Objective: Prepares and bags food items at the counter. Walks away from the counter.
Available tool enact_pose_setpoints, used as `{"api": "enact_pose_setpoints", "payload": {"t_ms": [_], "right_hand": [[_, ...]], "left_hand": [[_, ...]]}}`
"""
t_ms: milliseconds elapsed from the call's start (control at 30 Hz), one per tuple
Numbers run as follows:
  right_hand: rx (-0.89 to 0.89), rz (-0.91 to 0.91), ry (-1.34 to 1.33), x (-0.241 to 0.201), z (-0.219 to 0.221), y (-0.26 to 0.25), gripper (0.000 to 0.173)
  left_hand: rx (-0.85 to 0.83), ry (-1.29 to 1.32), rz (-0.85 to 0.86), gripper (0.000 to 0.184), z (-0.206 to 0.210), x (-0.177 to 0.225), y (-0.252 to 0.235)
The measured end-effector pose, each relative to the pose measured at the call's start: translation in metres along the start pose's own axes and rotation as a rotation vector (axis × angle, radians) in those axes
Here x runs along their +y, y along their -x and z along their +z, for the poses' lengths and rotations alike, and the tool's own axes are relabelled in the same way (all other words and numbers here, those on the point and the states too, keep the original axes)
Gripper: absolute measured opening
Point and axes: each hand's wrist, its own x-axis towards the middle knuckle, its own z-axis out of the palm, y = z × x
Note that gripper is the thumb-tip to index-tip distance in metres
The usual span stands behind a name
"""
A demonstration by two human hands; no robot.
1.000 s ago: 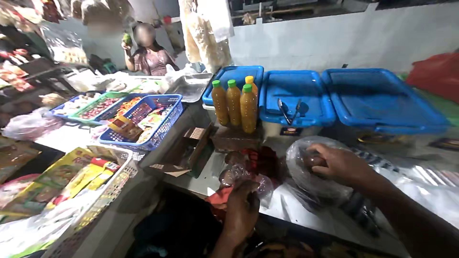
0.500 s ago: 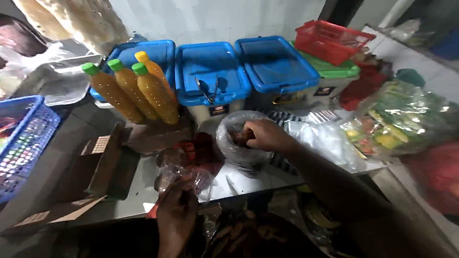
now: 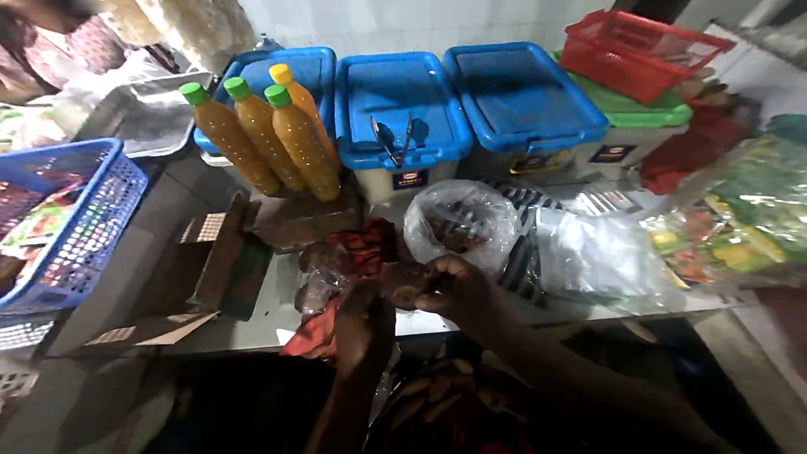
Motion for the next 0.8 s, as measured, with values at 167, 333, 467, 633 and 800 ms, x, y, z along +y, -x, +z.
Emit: {"api": "enact_pose_setpoints", "payload": {"t_ms": [167, 333, 467, 633, 800], "right_hand": [[0.005, 0.091, -0.134, 0.016, 0.010, -0.004, 0.035], [0.070, -0.022, 0.049, 0.026, 0.016, -0.009, 0.041], [0.059, -0.176, 0.262, 0.031, 0.020, -0.009, 0.038], [0.055, -0.163, 0.578, 0.024, 0.020, -0.011, 0.037], [0.013, -0.134, 0.714, 0.023, 0.019, -0.010, 0.037]], "left_hand": [[0.011, 0.110, 0.007, 0.017, -0.004, -0.006, 0.002], [0.111, 0.185, 0.032, 0.027, -0.005, -0.004, 0.006], [0.200, 0.102, 0.149, 0.032, 0.005, -0.007, 0.005], [0.271, 0.059, 0.473, 0.027, 0.015, -0.014, 0.007], [0.130, 0.371, 0.069, 0.029, 0.012, -0.004, 0.000]]}}
